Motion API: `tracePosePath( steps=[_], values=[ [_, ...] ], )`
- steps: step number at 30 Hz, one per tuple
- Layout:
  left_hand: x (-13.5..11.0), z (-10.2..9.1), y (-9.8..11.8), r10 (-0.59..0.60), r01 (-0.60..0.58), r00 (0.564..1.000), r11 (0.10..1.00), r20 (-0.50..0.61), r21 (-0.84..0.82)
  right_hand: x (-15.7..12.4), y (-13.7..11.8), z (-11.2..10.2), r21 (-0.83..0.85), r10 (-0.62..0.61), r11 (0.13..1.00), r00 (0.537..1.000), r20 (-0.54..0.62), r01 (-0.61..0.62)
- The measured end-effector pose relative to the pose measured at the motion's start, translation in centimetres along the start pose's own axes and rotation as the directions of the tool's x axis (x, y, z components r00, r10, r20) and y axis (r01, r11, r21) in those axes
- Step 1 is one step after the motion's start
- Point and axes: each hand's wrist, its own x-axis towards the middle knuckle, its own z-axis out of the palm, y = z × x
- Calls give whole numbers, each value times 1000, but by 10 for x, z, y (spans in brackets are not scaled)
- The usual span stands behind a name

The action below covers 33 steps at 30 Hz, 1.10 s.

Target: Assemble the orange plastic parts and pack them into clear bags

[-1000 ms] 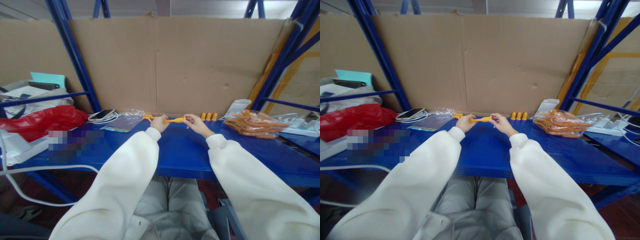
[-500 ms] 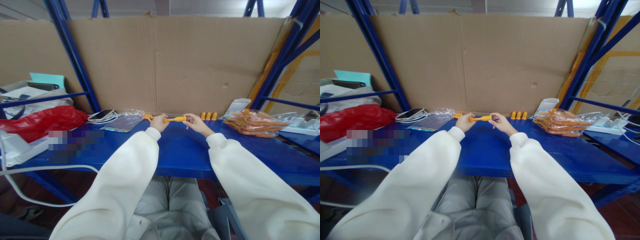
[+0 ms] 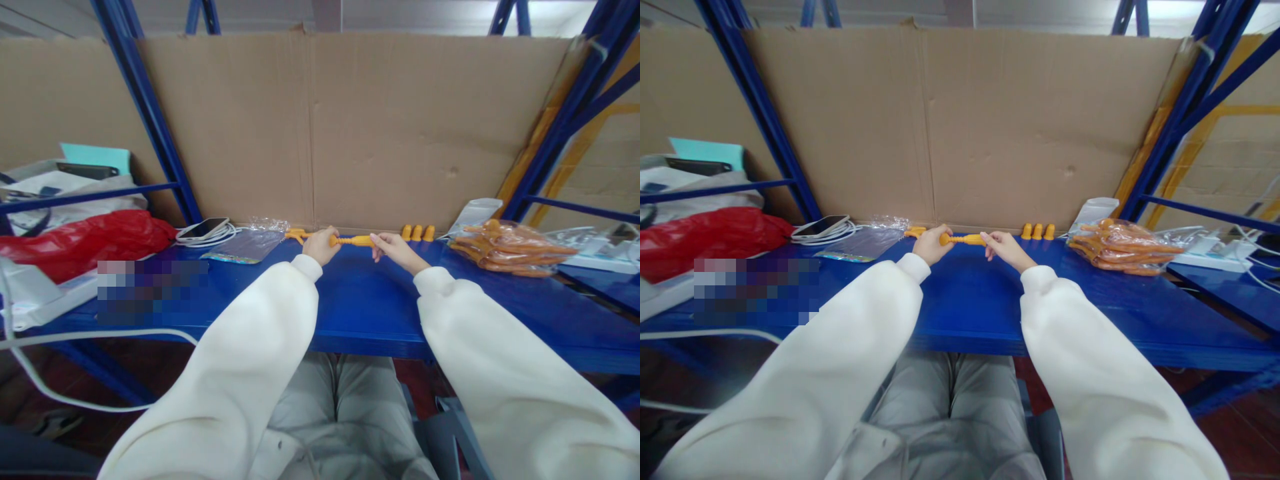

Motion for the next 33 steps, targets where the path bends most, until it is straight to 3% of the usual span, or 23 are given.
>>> tracePosePath(
  steps=[8, 16, 22, 29, 33],
  values=[
    [1, 2, -2, 15, -15, 1000, 1000, -14, -20, 0, 1, 4, 33, 83, 996, 996, -37, -82],
    [1, 3, -3, -7, 6, 1000, 1000, -8, -31, 6, 17, 0, 33, -67, 997, 998, -14, 67],
    [3, 8, -7, -2, 1, 1000, 999, -11, -39, 10, 26, -1, 33, -80, 996, 997, 9, 79],
    [9, 19, -20, 121, -124, 992, 964, -24, -234, 10, 23, -2, 33, -28, 999, 998, -49, 29],
    [9, 20, -19, 54, -24, 996, 933, 75, -359, 6, 14, -2, 32, 43, 999, 998, -47, -42]
  ],
)
